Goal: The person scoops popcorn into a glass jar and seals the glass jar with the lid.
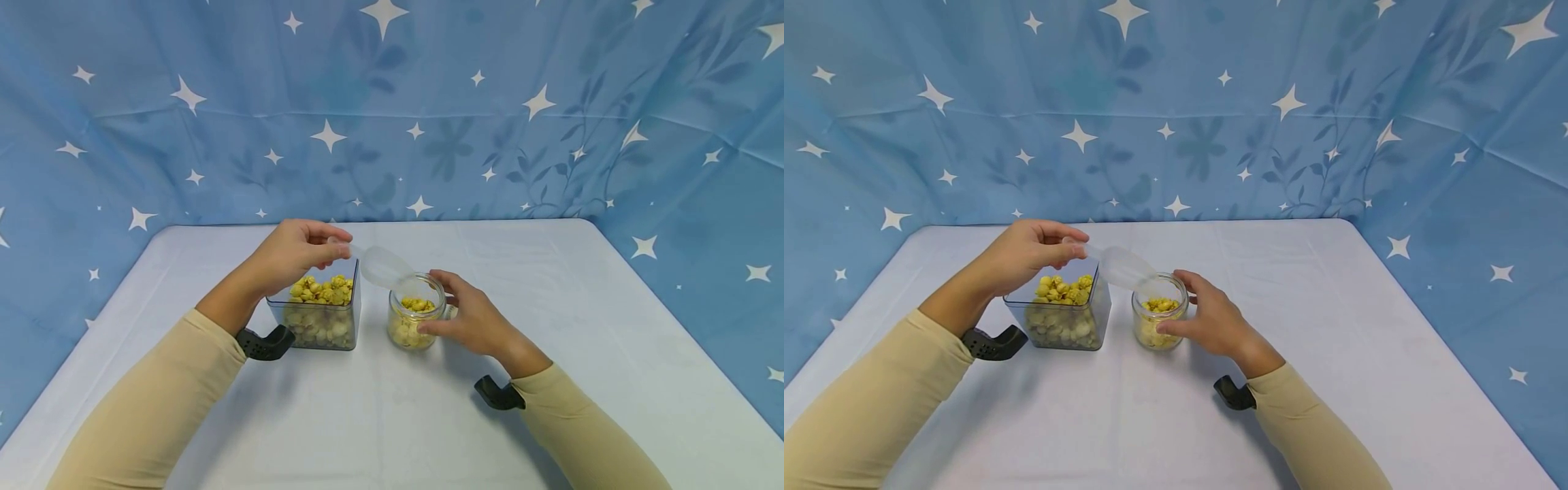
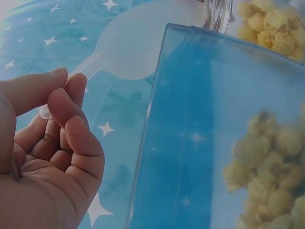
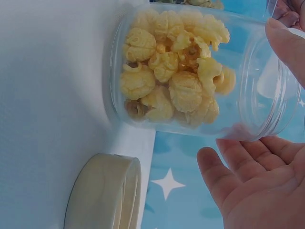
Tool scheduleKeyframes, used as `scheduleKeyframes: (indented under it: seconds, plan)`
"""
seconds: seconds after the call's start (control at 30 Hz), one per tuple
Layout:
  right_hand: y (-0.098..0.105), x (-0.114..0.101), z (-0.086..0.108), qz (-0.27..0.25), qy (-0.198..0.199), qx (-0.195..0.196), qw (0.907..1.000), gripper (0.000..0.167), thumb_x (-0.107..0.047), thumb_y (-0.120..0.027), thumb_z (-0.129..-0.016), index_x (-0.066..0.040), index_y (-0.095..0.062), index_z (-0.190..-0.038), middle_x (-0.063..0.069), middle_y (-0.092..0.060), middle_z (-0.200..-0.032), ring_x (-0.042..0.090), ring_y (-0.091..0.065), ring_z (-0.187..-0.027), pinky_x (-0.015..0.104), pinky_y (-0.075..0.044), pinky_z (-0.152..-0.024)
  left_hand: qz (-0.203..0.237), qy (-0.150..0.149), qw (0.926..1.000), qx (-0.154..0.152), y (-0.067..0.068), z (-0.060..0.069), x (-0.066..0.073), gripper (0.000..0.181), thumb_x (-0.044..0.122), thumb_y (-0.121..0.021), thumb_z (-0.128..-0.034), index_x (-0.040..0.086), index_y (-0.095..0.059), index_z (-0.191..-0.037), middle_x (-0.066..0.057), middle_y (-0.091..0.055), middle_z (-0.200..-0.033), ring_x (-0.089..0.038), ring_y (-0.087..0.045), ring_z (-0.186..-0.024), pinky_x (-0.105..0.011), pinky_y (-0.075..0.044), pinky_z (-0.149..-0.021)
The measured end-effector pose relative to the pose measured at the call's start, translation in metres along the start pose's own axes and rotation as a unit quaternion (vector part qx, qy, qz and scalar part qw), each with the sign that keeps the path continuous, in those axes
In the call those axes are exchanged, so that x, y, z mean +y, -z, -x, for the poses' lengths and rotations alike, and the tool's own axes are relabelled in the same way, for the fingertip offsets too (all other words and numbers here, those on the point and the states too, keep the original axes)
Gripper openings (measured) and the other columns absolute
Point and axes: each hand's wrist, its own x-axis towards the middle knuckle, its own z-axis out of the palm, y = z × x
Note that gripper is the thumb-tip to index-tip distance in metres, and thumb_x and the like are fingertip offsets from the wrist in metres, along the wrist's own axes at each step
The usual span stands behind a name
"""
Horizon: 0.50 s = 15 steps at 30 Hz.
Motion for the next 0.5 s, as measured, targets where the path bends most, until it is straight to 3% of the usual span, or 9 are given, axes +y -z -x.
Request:
scheduleKeyframes:
  seconds: [0.27,0.5]
  plan:
    - [0.0006,-0.0002,-0.0002,-0.002,0.001,0.000,1.0000,0.092,-0.028,-0.087,-0.080,-0.003,-0.035,-0.152,0.015,-0.043,-0.150,0.042,-0.051,-0.128,0.050,-0.046,-0.101,-0.002,0.002,1.0000,0.000,0.0001,0.0004,0.0017,0.036,0.026,-0.071,-0.0951,0.008,-0.069,-0.126,-0.006,-0.068,-0.098,-0.028,-0.057,-0.089,-0.039,-0.048,-0.077]
    - [0.0013,-0.0020,0.0004,0.002,-0.007,-0.006,1.0000,0.094,-0.029,-0.086,-0.080,-0.002,-0.034,-0.153,0.015,-0.042,-0.151,0.044,-0.050,-0.129,0.051,-0.047,-0.099,0.006,0.004,1.0000,-0.003,0.0006,0.0004,-0.0032,0.035,0.026,-0.070,-0.0953,0.009,-0.069,-0.125,-0.008,-0.067,-0.098,-0.029,-0.056,-0.088,-0.046,-0.049,-0.080]
